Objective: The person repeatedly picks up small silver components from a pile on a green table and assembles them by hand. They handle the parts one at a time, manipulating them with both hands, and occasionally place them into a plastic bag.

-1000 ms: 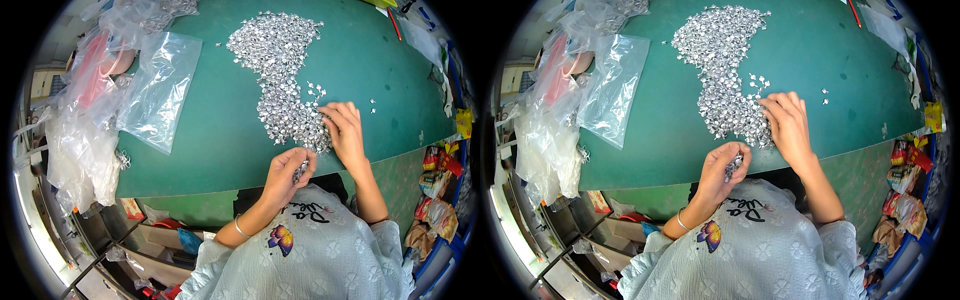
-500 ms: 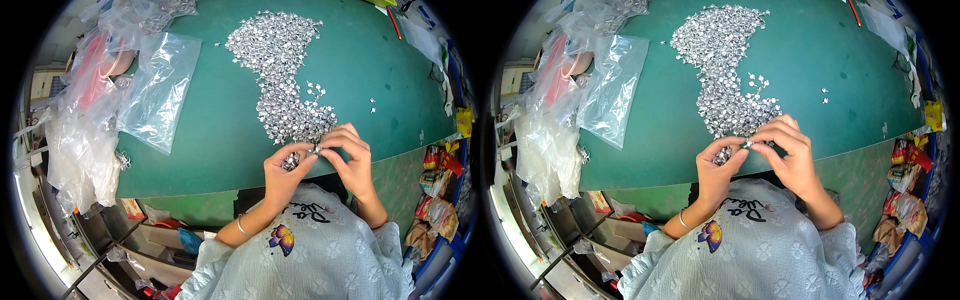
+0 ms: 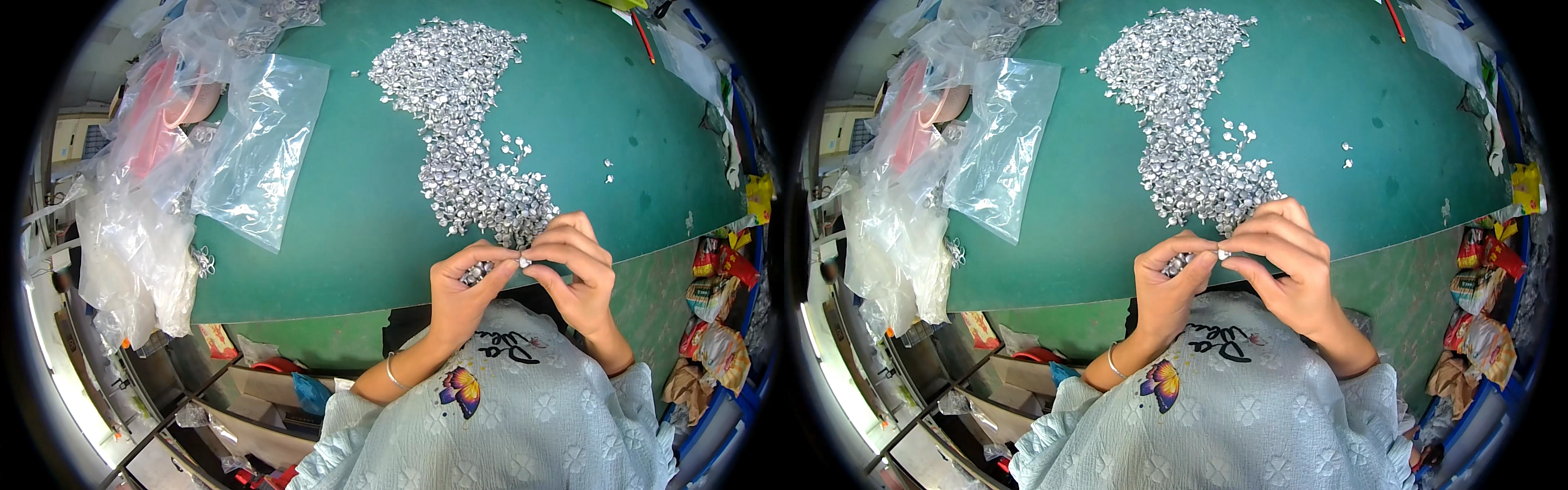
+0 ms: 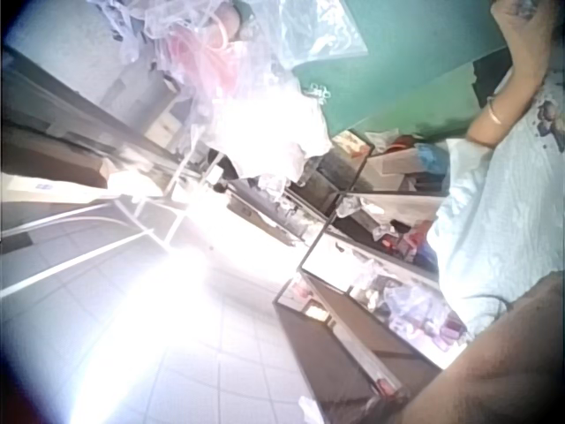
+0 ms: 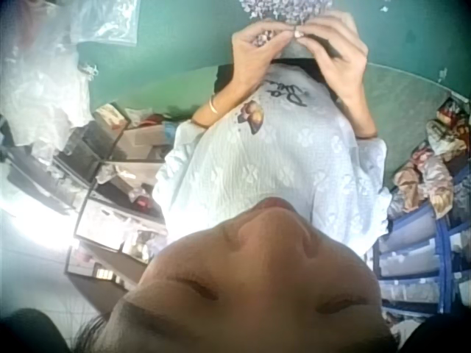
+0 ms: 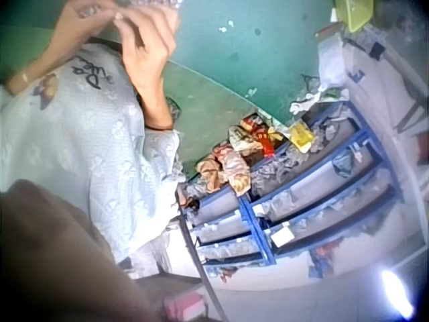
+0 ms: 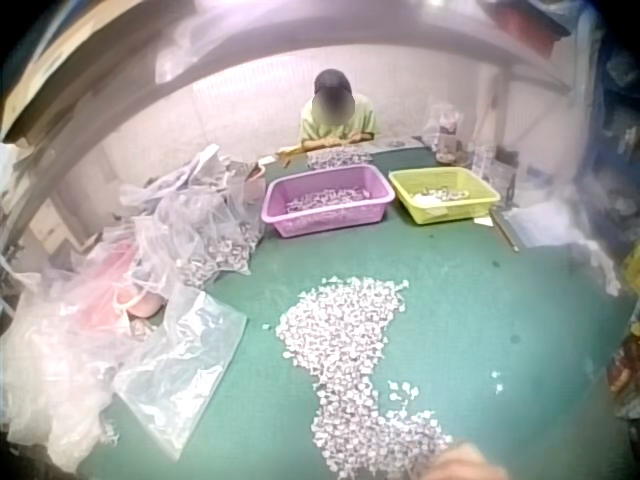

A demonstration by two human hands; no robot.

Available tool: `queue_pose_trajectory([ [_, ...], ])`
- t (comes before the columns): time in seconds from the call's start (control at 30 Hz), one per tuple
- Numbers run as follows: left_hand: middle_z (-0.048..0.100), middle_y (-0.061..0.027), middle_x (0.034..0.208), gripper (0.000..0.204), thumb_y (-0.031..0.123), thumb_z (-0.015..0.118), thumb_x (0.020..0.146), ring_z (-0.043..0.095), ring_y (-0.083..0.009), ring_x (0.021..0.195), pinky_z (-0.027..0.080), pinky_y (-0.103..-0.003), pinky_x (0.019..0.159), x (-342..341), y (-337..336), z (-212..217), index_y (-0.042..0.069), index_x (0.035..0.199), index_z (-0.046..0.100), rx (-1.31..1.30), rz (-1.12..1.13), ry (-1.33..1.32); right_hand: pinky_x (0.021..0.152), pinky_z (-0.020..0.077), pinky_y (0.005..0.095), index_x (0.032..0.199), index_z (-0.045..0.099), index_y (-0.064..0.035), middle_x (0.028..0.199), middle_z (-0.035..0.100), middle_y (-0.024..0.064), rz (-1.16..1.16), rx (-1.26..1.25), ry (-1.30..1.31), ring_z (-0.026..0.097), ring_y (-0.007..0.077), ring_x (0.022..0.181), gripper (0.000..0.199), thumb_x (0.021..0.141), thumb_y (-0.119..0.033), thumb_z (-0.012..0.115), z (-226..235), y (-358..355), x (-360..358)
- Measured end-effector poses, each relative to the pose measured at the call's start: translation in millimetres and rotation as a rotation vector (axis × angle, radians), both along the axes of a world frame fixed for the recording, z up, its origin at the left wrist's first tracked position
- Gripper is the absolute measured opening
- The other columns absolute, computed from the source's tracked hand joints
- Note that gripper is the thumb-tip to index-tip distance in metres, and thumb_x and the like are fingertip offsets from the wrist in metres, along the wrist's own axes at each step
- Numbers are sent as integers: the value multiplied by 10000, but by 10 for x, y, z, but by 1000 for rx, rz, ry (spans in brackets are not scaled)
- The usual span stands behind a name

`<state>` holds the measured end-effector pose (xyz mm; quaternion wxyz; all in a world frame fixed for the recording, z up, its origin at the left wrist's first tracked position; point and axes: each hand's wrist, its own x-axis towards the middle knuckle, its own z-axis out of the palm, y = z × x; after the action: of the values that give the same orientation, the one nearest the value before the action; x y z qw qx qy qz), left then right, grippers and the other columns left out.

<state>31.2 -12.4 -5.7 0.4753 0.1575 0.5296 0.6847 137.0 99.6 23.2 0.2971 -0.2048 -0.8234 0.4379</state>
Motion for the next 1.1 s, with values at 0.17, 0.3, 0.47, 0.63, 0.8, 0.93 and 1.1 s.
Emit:
queue_pose_trajectory([
  [0.17,584,-28,742,102,-48,604,770,501,-60,673,390,-186,597,-1,-8,-8,-17,859,643,43,-7,-2,666,420,319,758,650,-12,761,593,67,21,7,16,507,234,758,167,598,15,693,40,-8,3],
  [0.3,591,-40,747,110,-60,603,765,518,-71,681,400,-190,611,-4,-10,5,-17,858,643,56,-1,7,666,421,318,752,649,-14,764,591,66,28,-2,26,506,235,760,163,598,17,691,59,-13,-3],
  [0.47,574,-28,727,78,-33,595,786,490,-57,658,379,-184,587,0,-13,-9,-20,856,628,57,-10,-25,668,420,316,771,641,-10,756,592,71,45,-43,23,515,227,749,158,621,13,687,47,-4,-6],
  [0.63,460,-5,686,72,62,532,844,359,-46,523,257,-189,450,-22,-7,-31,-8,827,536,47,-118,-459,680,428,307,789,613,13,764,602,87,-58,-258,9,548,202,700,65,725,-2,618,-188,115,36],
  [0.8,440,-63,749,149,144,472,866,371,-73,556,260,-190,438,-66,-19,-93,26,777,455,226,-224,-710,720,420,319,836,621,0,812,601,92,-269,44,-197,535,239,774,95,745,-21,607,-503,400,-66],
  [0.93,437,-82,727,169,170,457,867,374,-79,548,270,-190,412,-71,30,-80,31,772,440,228,-202,-707,754,369,339,860,623,-32,877,562,66,-248,323,-309,486,241,847,133,729,-55,621,-612,448,-198],
  [1.1,425,-41,645,275,256,420,929,337,-68,477,248,-178,386,-59,22,-130,36,774,477,104,-180,-762,745,321,338,810,619,-56,846,528,35,-228,459,-417,468,214,841,93,718,-57,625,-589,418,-257],
])
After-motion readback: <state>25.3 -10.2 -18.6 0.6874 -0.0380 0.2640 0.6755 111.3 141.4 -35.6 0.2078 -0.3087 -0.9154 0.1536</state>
